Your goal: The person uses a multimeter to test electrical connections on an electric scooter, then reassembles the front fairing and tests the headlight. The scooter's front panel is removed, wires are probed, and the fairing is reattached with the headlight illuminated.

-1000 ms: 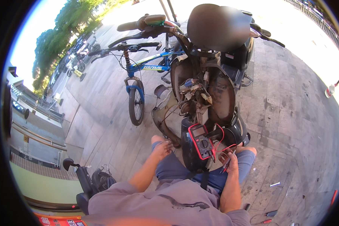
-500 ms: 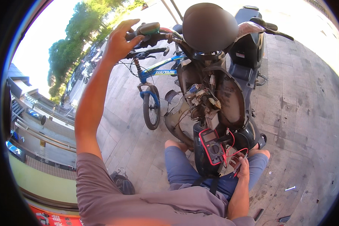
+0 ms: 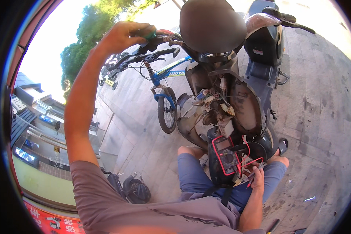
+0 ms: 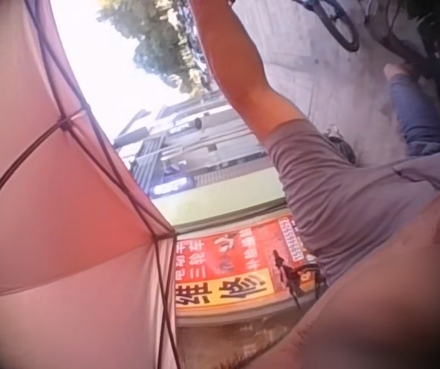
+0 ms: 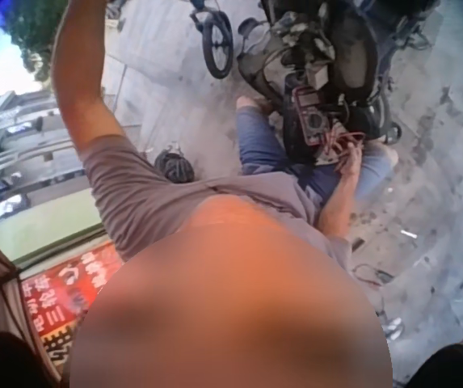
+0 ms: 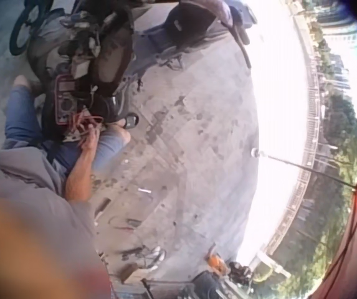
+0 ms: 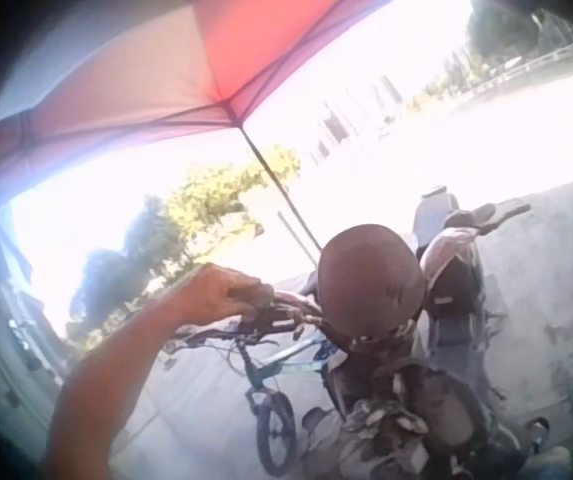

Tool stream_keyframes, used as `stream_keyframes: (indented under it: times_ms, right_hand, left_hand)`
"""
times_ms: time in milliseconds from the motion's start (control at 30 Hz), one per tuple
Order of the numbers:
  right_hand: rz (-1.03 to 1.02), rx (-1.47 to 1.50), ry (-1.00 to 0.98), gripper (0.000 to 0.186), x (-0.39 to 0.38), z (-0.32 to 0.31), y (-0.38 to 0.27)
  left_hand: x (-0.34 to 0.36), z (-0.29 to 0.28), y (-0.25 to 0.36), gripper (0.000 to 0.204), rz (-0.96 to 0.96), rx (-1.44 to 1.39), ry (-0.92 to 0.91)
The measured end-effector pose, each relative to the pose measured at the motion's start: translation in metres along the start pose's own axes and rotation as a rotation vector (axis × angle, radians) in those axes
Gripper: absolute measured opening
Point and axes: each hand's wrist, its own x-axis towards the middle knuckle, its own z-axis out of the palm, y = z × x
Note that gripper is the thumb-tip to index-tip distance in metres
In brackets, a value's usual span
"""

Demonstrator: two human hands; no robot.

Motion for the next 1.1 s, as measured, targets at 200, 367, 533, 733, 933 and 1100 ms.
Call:
stream_keyframes:
  times_ms: [200,367,533,733,933,1100]
  right_hand:
    - [0.016,-0.01,0.013,0.026,0.0,0.004,-0.001]
    - [0.016,-0.027,0.024,0.027,0.0,0.005,-0.001]
    - [0.026,-0.054,0.035,0.028,0.0,0.004,-0.001]
    - [0.027,-0.056,0.022,0.028,0.0,0.003,0.0]
    - [0.023,-0.075,0.009,0.03,0.0,0.004,-0.001]
    - [0.023,-0.066,-0.016,0.033,0.0,0.003,-0.002]
  left_hand:
    - [-0.002,-0.003,0.006,0.046,-0.011,0.098,-0.052]
    - [-0.005,-0.004,0.01,0.043,0.045,0.246,-0.037]
    - [-0.005,-0.003,0.005,0.043,0.048,0.265,-0.049]
    - [-0.001,-0.002,-0.003,0.044,0.104,0.294,-0.031]
    - [-0.001,-0.004,-0.003,0.042,0.068,0.252,-0.037]
    - [0.002,-0.006,-0.001,0.043,0.092,0.277,-0.067]
